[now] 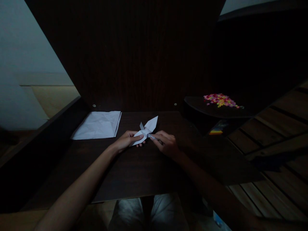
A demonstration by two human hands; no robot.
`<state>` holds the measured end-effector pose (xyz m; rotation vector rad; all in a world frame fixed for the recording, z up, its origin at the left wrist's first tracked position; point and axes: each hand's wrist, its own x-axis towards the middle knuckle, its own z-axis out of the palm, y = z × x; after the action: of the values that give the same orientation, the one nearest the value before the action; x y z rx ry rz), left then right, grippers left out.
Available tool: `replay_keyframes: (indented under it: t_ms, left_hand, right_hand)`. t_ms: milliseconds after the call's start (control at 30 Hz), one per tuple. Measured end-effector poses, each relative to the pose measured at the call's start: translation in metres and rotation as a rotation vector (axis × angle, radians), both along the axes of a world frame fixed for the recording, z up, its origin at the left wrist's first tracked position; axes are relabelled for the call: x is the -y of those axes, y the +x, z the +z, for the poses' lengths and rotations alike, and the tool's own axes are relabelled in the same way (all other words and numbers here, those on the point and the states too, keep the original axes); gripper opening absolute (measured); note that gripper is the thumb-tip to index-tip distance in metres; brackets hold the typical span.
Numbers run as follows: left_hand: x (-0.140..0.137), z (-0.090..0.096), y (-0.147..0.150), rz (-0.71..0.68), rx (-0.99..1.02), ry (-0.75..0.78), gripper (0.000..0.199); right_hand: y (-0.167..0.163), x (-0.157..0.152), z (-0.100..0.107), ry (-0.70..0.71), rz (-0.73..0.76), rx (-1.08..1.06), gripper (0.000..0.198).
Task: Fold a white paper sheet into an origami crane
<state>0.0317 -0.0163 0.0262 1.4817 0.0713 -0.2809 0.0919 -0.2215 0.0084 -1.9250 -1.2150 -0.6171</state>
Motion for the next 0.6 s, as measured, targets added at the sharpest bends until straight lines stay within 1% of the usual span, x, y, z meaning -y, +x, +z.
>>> replay_keyframes:
  t_ms: [167,267,333,467,500,600]
  left_hand:
    - [-0.0023,-0.0067,0.0028,0.11,0.019,0.05,0.029]
    - [-0.0013,-0.0079,0.0034,0.144,0.041,0.044,0.03]
    - [-0.0009,-0.0083,0.004,0.143,0.039,0.005,0.032]
    - [-0.0029,-0.0081,0.006,0.165,0.031,-0.112,0.027]
    - [-0.0038,-0.0073,0.0063,0.174,0.019,-0.141,0.024]
    - [-0.0059,-0.0028,0.0057,0.199,-0.063,-0.204,0.014]
  right_hand:
    - [-0.0014,0.0013,-0.0049,-0.104,-0.064,0.137,0.018]
    - [-0.0023,0.0003,-0.0054,-0.086,-0.087,0.107,0.015]
    - [-0.0033,-0.0002,-0.0035,-0.04,-0.079,0.034,0.015]
    - [-0.0042,0.0004,0.001,-0.019,-0.007,-0.051,0.037]
    - [-0.0039,0.0004,0.0012,-0.018,0.004,-0.055,0.038]
    - [-0.0024,-0.0008,-0.0015,-0.002,0.011,-0.037,0.031]
